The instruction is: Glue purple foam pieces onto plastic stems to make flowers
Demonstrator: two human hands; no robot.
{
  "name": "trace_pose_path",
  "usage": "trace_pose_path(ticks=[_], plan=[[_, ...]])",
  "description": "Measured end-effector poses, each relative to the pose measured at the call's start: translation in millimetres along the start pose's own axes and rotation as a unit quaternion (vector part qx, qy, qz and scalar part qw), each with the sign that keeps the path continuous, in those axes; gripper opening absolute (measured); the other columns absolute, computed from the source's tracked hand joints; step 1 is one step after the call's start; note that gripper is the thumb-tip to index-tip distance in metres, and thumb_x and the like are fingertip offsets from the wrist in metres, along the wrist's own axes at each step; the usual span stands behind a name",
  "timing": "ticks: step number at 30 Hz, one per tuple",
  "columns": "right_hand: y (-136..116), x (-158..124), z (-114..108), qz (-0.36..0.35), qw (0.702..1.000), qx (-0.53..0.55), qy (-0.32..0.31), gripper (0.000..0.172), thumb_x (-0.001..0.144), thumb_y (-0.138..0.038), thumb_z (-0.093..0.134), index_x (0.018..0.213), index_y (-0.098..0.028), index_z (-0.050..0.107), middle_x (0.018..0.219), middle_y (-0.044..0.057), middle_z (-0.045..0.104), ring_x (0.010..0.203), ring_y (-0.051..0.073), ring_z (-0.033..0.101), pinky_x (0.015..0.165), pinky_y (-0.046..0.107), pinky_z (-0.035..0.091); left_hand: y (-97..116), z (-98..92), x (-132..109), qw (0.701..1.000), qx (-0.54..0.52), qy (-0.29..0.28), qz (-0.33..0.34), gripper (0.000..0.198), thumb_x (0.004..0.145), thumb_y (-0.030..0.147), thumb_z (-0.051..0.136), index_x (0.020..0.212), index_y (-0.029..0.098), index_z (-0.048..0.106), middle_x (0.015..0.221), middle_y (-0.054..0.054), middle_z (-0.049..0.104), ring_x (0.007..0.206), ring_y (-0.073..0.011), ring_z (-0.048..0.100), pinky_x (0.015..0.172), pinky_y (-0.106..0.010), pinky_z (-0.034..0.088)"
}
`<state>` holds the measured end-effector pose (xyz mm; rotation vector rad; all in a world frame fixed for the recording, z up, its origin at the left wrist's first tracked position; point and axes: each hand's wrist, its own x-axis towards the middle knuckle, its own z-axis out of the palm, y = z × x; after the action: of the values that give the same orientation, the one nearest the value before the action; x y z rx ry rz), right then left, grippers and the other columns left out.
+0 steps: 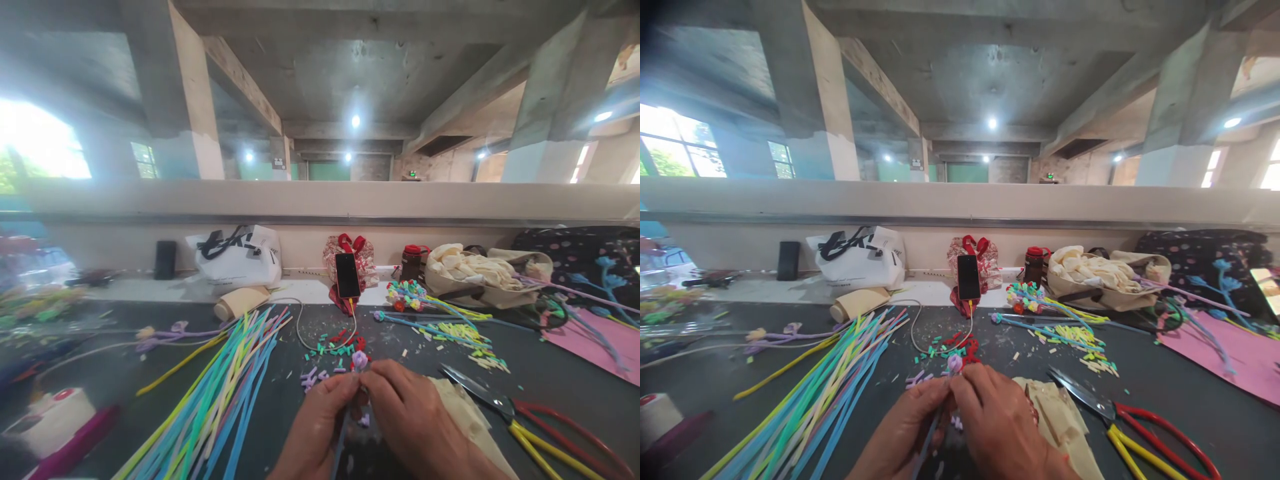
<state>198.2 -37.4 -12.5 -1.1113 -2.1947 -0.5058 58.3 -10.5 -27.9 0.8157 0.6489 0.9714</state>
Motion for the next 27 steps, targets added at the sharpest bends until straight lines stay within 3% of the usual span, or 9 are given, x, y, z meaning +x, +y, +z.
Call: trace_pose_path(ticks=[4, 8, 10, 13, 16, 19, 22, 27], plan=[[2, -5, 6, -0.008, 1.0, 0.015, -0.012, 0.015, 0.082, -0.011, 0.044, 0.091, -0.017, 0.056, 0.079, 0.005, 0.062, 0.069, 0.017, 0.057, 0.059, 0.026, 0.043, -6, -4.6, 2, 0.999, -0.039, -0.002, -0.028, 0.021, 0.061, 0.031, 0.068, 0.063, 0.011, 0.062, 0.053, 0.001, 0.052, 0.045, -0.0059, 0.043, 0.042, -0.016, 0.032], [3, -6, 7, 0.069, 0.989, 0.127, 0.002, 0.013, 0.078, -0.01, 0.044, 0.078, -0.017, 0.055, 0.072, 0.003, 0.059, 0.064, 0.015, 0.056, 0.057, 0.024, 0.041, -4, -1.7, 0, 0.996, -0.031, 0.05, -0.062, 0.022, 0.059, 0.031, 0.07, 0.063, 0.011, 0.062, 0.052, 0.002, 0.052, 0.041, -0.004, 0.043, 0.039, -0.014, 0.03], [2, -3, 4, 0.165, 0.961, 0.223, 0.005, 0.009, 0.076, -0.012, 0.047, 0.072, -0.017, 0.053, 0.064, 0.0, 0.056, 0.057, 0.012, 0.053, 0.054, 0.022, 0.04, 0, 1.6, -2, 0.996, -0.008, 0.072, -0.045, 0.022, 0.058, 0.03, 0.072, 0.066, 0.011, 0.063, 0.054, 0.001, 0.055, 0.042, -0.0036, 0.044, 0.039, -0.013, 0.03], [-2, 2, -1, 0.301, 0.887, 0.349, -0.004, 0.008, 0.075, -0.017, 0.05, 0.068, -0.018, 0.053, 0.057, -0.003, 0.053, 0.052, 0.011, 0.05, 0.049, 0.019, 0.038, 4, 6.6, -5, 0.996, 0.019, 0.09, -0.023, 0.023, 0.057, 0.031, 0.072, 0.063, 0.011, 0.063, 0.054, 0.001, 0.055, 0.041, -0.0035, 0.043, 0.037, -0.013, 0.028], [-4, 5, 0, 0.343, 0.829, 0.441, -0.005, 0.009, 0.074, -0.022, 0.053, 0.067, -0.017, 0.055, 0.058, -0.004, 0.055, 0.054, 0.011, 0.05, 0.05, 0.019, 0.038, 5, 10.1, -7, 0.996, 0.024, 0.089, -0.008, 0.026, 0.056, 0.035, 0.072, 0.057, 0.011, 0.062, 0.048, 0.002, 0.052, 0.039, -0.0034, 0.04, 0.036, -0.014, 0.026], [-5, 6, 3, 0.342, 0.799, 0.495, 0.014, 0.01, 0.074, -0.023, 0.055, 0.066, -0.017, 0.056, 0.061, -0.003, 0.057, 0.059, 0.012, 0.052, 0.055, 0.02, 0.04, 4, 10.6, -7, 0.996, 0.018, 0.088, 0.0, 0.029, 0.052, 0.038, 0.074, 0.055, 0.012, 0.062, 0.044, 0.003, 0.049, 0.036, -0.0038, 0.038, 0.035, -0.016, 0.025], [-5, 6, 5, 0.339, 0.786, 0.515, 0.028, 0.011, 0.075, -0.025, 0.055, 0.067, -0.017, 0.056, 0.062, -0.003, 0.056, 0.062, 0.013, 0.053, 0.06, 0.022, 0.041, 0, 9.2, -5, 0.996, 0.009, 0.093, 0.002, 0.029, 0.053, 0.039, 0.073, 0.058, 0.012, 0.064, 0.044, 0.003, 0.05, 0.036, -0.0043, 0.038, 0.036, -0.017, 0.027], [-5, 6, 6, 0.34, 0.805, 0.486, 0.023, 0.012, 0.077, -0.026, 0.054, 0.069, -0.017, 0.055, 0.061, -0.004, 0.054, 0.057, 0.011, 0.05, 0.053, 0.02, 0.038, -4, 7.0, -2, 0.997, 0.009, 0.082, 0.008, 0.025, 0.058, 0.036, 0.071, 0.064, 0.012, 0.065, 0.048, 0.003, 0.05, 0.039, -0.0035, 0.039, 0.038, -0.015, 0.028]])
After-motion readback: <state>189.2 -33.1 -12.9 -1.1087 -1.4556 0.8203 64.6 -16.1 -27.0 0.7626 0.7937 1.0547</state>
